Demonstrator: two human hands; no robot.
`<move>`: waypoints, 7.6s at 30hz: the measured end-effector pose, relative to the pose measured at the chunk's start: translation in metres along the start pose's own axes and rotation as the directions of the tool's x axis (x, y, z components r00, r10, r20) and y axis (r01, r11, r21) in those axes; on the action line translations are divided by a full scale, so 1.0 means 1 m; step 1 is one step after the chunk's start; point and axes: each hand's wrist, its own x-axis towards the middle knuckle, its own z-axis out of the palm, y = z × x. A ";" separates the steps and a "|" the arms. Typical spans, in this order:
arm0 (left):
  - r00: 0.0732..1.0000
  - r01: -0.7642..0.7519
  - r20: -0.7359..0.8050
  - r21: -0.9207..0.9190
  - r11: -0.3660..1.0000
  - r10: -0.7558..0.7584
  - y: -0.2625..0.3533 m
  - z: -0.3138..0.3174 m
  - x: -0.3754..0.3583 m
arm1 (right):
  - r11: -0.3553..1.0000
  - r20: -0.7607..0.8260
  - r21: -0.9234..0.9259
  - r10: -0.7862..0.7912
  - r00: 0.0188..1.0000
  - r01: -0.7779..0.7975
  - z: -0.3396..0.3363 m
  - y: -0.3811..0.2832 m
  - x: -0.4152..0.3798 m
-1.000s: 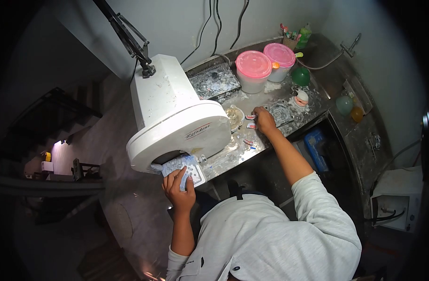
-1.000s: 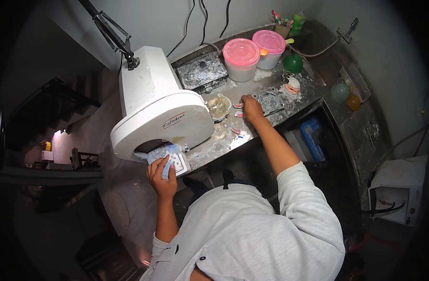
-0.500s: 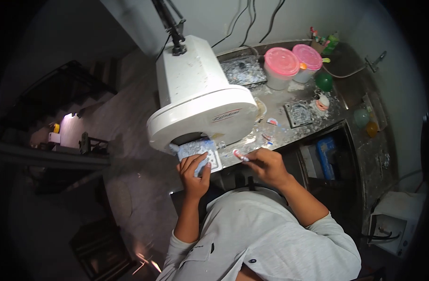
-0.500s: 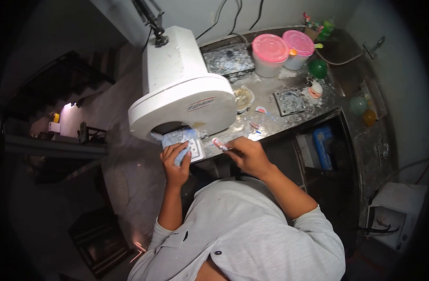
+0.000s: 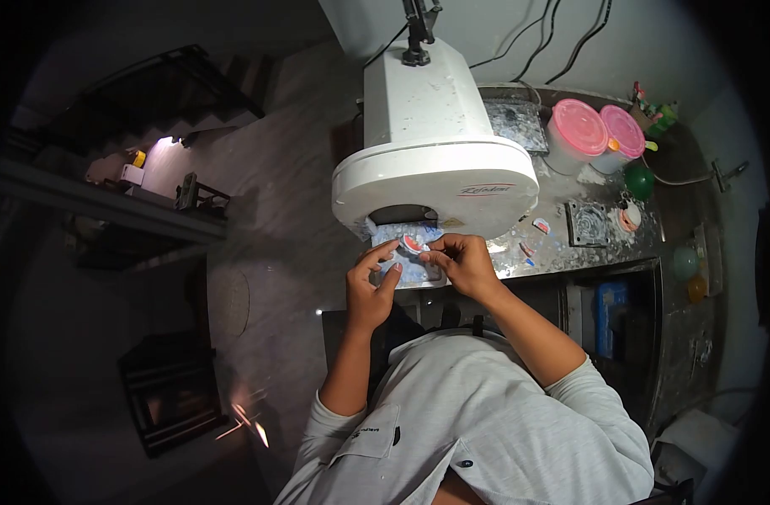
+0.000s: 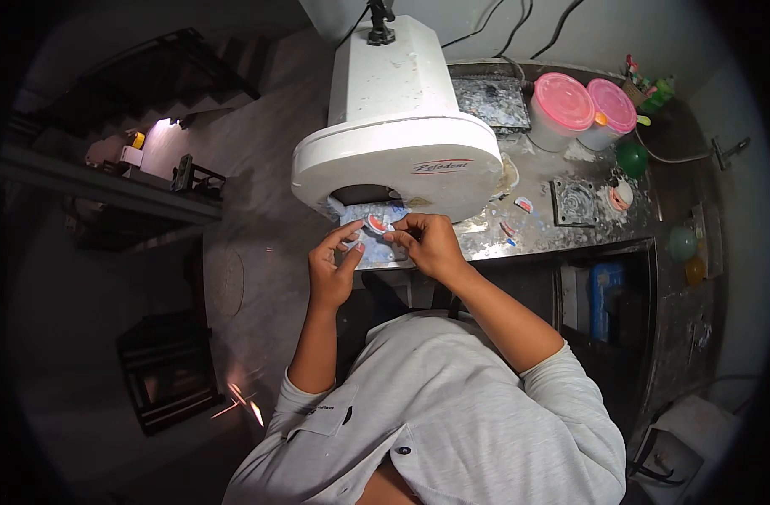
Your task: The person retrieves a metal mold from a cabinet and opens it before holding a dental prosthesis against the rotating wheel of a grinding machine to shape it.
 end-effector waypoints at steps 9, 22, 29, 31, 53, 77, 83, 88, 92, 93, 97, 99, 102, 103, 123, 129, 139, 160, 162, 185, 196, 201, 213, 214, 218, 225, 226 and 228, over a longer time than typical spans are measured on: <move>0.978 -0.198 -0.037 0.167 0.966 0.207 -0.011 0.007 0.006 | 0.747 -0.081 -0.443 -0.584 0.808 0.496 0.034 -0.002 0.014; 0.993 -0.109 -0.064 -0.130 0.985 0.102 -0.038 0.023 -0.006 | 0.708 -0.089 -0.474 -0.630 0.772 0.524 0.049 -0.002 0.019; 0.994 -0.098 -0.070 -0.139 0.985 0.089 -0.034 0.024 -0.006 | 0.692 -0.030 -0.466 -0.635 0.772 0.551 0.047 0.003 0.020; 0.994 -0.098 -0.065 -0.132 0.986 0.090 -0.034 0.024 -0.006 | 0.694 -0.032 -0.461 -0.636 0.771 0.553 0.048 0.002 0.020; 0.969 -0.103 -0.220 0.064 0.993 0.115 -0.028 0.009 0.002 | 0.739 0.000 -0.462 -0.553 0.833 0.491 0.020 -0.010 0.015; 0.959 -0.163 -0.192 0.228 0.960 0.209 -0.035 0.034 -0.009 | 0.555 0.113 -0.604 -0.651 0.750 0.572 0.024 0.007 0.022; 0.976 -0.177 -0.085 0.223 0.959 0.200 -0.039 0.029 -0.009 | 0.543 0.112 -0.587 -0.681 0.724 0.601 0.026 0.006 0.023; 0.981 -0.174 -0.027 0.295 0.940 0.190 -0.032 0.025 -0.009 | 0.556 0.109 -0.562 -0.684 0.721 0.612 0.026 0.006 0.024; 0.980 -0.186 0.015 0.407 0.894 0.197 -0.025 0.023 -0.009 | 0.567 0.111 -0.561 -0.670 0.734 0.603 0.026 0.010 0.026; 0.980 -0.186 0.016 0.407 0.894 0.196 -0.023 0.023 -0.008 | 0.569 0.103 -0.558 -0.674 0.731 0.603 0.027 0.010 0.026; 0.981 -0.187 0.027 0.408 0.894 0.193 -0.021 0.023 -0.008 | 0.572 0.116 -0.563 -0.660 0.742 0.596 0.026 0.010 0.025; 0.981 -0.188 0.026 0.413 0.891 0.195 -0.022 0.023 -0.007 | 0.568 0.111 -0.562 -0.669 0.735 0.602 0.027 0.011 0.026; 0.980 -0.193 0.032 0.421 0.886 0.198 -0.024 0.023 -0.007 | 0.577 0.104 -0.557 -0.665 0.739 0.597 0.028 0.010 0.026; 0.982 -0.183 0.037 0.427 0.886 0.185 -0.023 0.023 -0.007 | 0.576 0.105 -0.557 -0.666 0.739 0.598 0.028 0.010 0.026; 0.970 -0.186 -0.088 0.323 0.928 0.225 -0.019 0.015 -0.007 | 0.555 0.114 -0.630 -0.626 0.772 0.543 0.024 0.000 0.019; 0.970 -0.208 -0.030 0.407 0.889 0.241 -0.017 0.014 -0.007 | 0.552 0.129 -0.610 -0.638 0.759 0.568 0.022 0.002 0.019; 0.966 -0.225 -0.028 0.388 0.894 0.255 -0.016 0.022 -0.014 | 0.612 0.076 -0.609 -0.588 0.805 0.504 0.027 0.007 0.022; 0.984 -0.178 0.118 0.594 0.785 0.133 0.001 0.030 -0.009 | 0.628 0.018 -0.601 -0.607 0.795 0.494 0.031 0.006 0.026; 0.983 -0.180 0.122 0.592 0.786 0.134 0.001 0.030 -0.008 | 0.626 0.010 -0.597 -0.620 0.785 0.502 0.032 0.007 0.027; 0.981 -0.195 0.101 0.582 0.790 0.168 -0.003 0.030 -0.007 | 0.620 0.000 -0.610 -0.622 0.783 0.494 0.033 0.010 0.028; 0.981 -0.192 0.089 0.532 0.825 0.171 -0.004 0.027 -0.006 | 0.611 0.024 -0.635 -0.597 0.802 0.473 0.034 0.017 0.029; 0.982 -0.181 0.018 0.406 0.896 0.190 -0.008 0.019 -0.009 | 0.574 0.009 -0.627 -0.671 0.741 0.527 0.029 0.010 0.025; 0.963 -0.268 -0.036 -0.076 0.960 0.266 -0.002 0.015 -0.009 | 0.879 -0.013 -0.303 -0.391 0.920 0.369 0.024 -0.013 0.022; 0.963 -0.270 -0.040 -0.075 0.960 0.268 0.000 0.016 -0.009 | 0.877 -0.010 -0.304 -0.393 0.919 0.372 0.023 -0.019 0.020; 0.940 -0.306 -0.149 0.036 0.951 0.307 0.000 0.022 -0.011 | 0.977 0.004 0.099 -0.188 0.982 0.187 0.025 -0.027 0.014; 0.923 -0.201 -0.249 0.335 0.920 0.292 -0.021 0.026 -0.007 | 0.852 0.072 0.513 0.073 0.995 -0.099 0.032 -0.003 0.019; 0.923 -0.201 -0.250 0.335 0.921 0.292 -0.020 0.025 -0.004 | 0.853 0.073 0.513 0.073 0.995 -0.100 0.033 0.000 0.019; 0.948 -0.153 -0.209 0.359 0.921 0.239 -0.018 0.022 0.002 | 0.978 -0.093 0.003 -0.208 0.974 0.209 0.033 0.002 0.019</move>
